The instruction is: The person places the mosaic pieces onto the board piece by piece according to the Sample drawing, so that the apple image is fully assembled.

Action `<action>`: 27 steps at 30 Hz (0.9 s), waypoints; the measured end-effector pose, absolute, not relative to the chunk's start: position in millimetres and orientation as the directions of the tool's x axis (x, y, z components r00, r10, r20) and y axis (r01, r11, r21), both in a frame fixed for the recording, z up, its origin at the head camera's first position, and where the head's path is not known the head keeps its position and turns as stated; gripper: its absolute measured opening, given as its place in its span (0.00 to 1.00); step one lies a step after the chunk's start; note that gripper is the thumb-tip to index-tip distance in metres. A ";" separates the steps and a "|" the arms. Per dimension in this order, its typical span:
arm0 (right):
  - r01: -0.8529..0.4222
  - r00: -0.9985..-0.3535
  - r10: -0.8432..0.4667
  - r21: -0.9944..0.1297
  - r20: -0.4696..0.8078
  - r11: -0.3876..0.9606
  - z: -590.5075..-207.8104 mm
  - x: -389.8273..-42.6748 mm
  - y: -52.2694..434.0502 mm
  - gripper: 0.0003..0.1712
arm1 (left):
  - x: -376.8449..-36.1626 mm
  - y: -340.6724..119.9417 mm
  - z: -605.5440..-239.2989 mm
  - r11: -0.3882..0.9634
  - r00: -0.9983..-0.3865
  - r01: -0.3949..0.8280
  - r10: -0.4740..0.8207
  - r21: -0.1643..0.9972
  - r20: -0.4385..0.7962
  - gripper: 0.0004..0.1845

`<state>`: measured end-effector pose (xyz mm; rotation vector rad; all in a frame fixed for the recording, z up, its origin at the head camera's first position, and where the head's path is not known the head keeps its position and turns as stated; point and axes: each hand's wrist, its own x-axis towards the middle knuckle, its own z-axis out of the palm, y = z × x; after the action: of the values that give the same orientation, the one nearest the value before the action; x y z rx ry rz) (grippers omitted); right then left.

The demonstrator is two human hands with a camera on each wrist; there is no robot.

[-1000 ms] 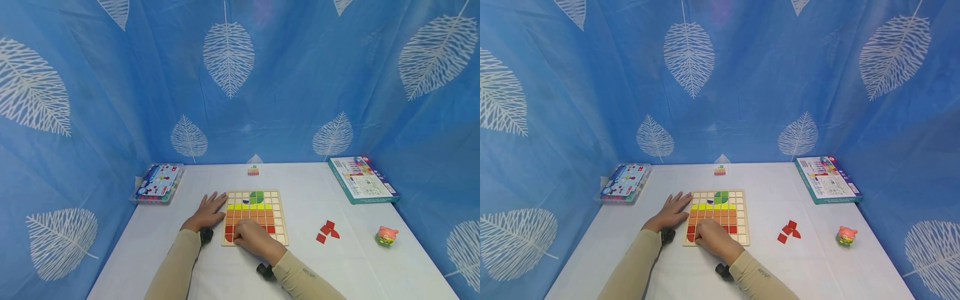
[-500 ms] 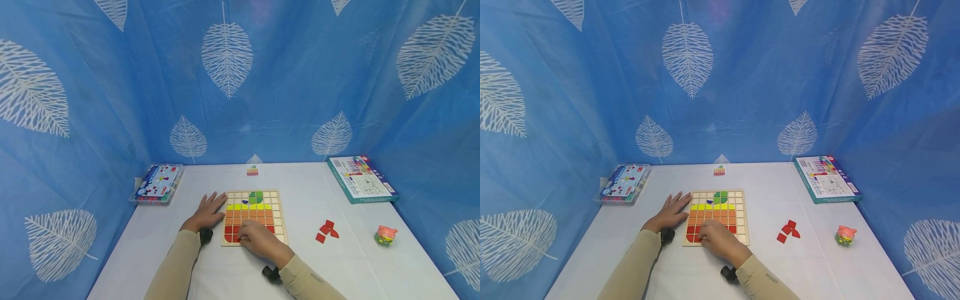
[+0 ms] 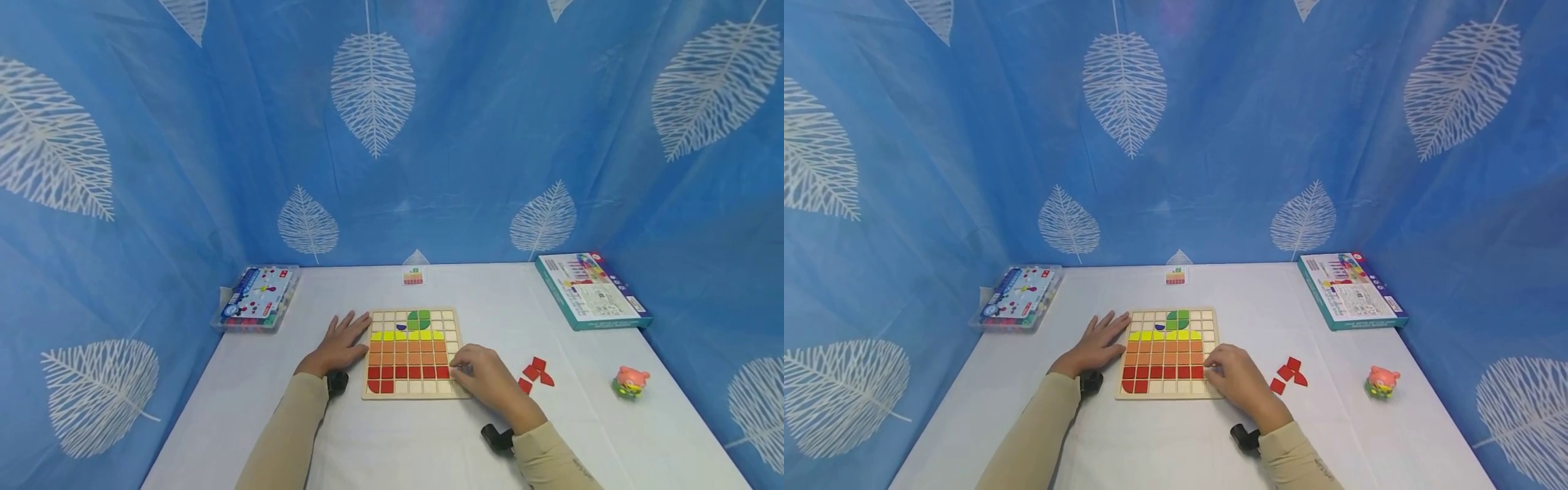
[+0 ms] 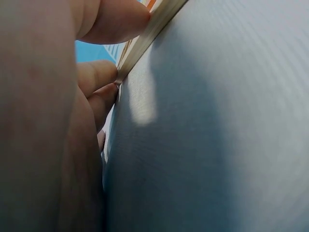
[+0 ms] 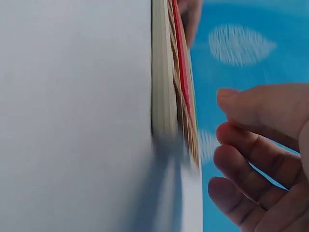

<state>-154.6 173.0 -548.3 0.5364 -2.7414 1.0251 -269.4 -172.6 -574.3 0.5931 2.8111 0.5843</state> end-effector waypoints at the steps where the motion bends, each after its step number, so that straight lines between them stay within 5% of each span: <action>1: -0.372 -0.927 -0.254 -0.599 0.276 0.709 -547.7 -155.4 181.5 0.09 | -269.7 -172.7 -573.5 0.842 -0.899 0.340 0.422 0.419 -0.117 0.40; 14: -0.101 -0.992 -0.041 -0.573 0.116 0.813 -548.1 -152.8 287.4 0.14 | -270.1 -171.7 -572.0 0.845 -0.902 0.331 0.414 0.421 -0.122 0.40; 27: 0.069 -0.997 0.074 -0.546 -0.013 0.835 -551.4 -148.0 302.8 0.12 | -269.6 -171.2 -575.5 0.849 -0.903 0.329 0.411 0.413 -0.125 0.40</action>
<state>-148.0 302.8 -551.4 -0.1165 -3.0012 0.8917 -269.6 -171.2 -575.5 0.5710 2.8169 0.5740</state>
